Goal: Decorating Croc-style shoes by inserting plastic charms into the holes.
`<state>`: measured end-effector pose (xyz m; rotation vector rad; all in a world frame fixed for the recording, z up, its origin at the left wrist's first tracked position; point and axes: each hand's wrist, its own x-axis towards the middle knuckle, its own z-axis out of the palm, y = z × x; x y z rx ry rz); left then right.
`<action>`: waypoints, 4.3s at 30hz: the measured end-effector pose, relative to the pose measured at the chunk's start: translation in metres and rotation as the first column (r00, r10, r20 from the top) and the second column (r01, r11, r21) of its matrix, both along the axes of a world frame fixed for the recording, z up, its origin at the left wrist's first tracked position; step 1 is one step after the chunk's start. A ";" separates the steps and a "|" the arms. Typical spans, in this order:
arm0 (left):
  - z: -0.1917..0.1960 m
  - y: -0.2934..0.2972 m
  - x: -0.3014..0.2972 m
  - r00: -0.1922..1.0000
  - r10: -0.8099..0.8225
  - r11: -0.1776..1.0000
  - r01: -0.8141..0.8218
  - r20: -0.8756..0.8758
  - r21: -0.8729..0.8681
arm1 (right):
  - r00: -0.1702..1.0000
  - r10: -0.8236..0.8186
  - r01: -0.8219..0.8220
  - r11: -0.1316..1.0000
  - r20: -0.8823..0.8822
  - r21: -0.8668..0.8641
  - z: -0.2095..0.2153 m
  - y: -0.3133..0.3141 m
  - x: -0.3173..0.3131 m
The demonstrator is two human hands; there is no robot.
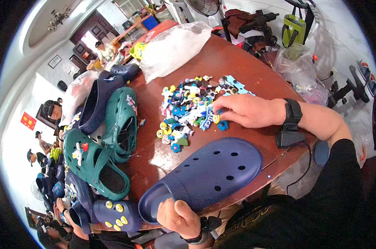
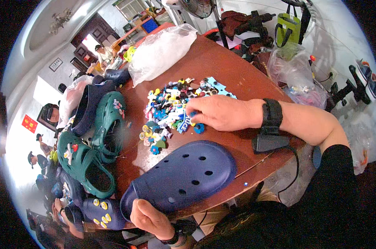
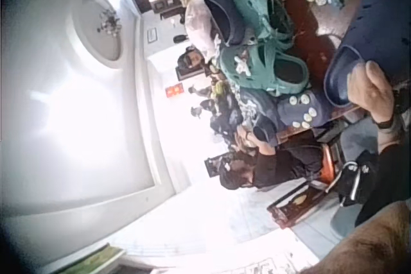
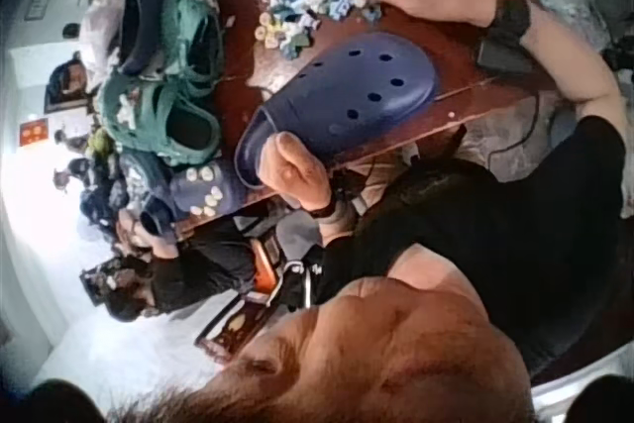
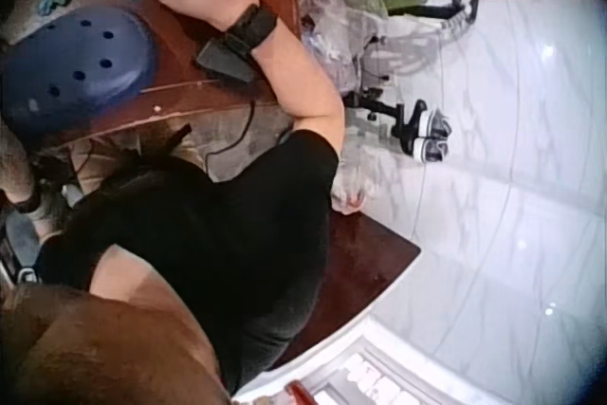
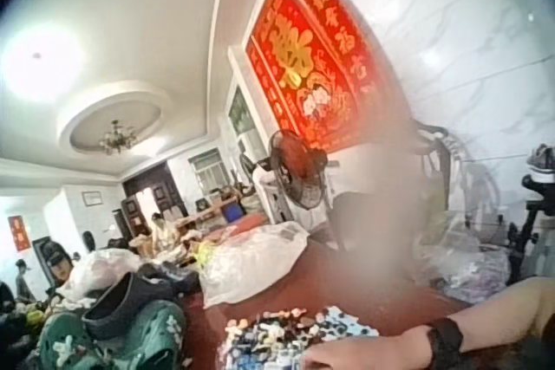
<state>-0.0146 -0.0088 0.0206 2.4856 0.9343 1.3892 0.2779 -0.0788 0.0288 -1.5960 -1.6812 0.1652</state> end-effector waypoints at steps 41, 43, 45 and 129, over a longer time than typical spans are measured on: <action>-0.001 0.008 -0.002 0.980 -0.013 0.974 0.057 -0.198 0.219 | 0.822 0.229 -0.404 0.880 0.521 0.250 0.027 -0.032 -0.090; 0.008 -0.001 0.012 0.982 -0.166 0.975 0.148 0.095 0.166 | 0.833 0.184 -0.330 0.922 0.522 0.203 0.027 -0.058 -0.092; 0.009 -0.001 0.011 0.959 -0.179 0.981 0.156 0.220 0.119 | 0.810 0.240 -0.389 0.902 0.535 0.185 0.029 -0.052 -0.097; -0.006 0.010 -0.004 0.976 -0.188 0.964 0.162 0.111 0.208 | 0.828 0.457 -0.488 0.872 0.325 0.018 0.049 0.033 -0.075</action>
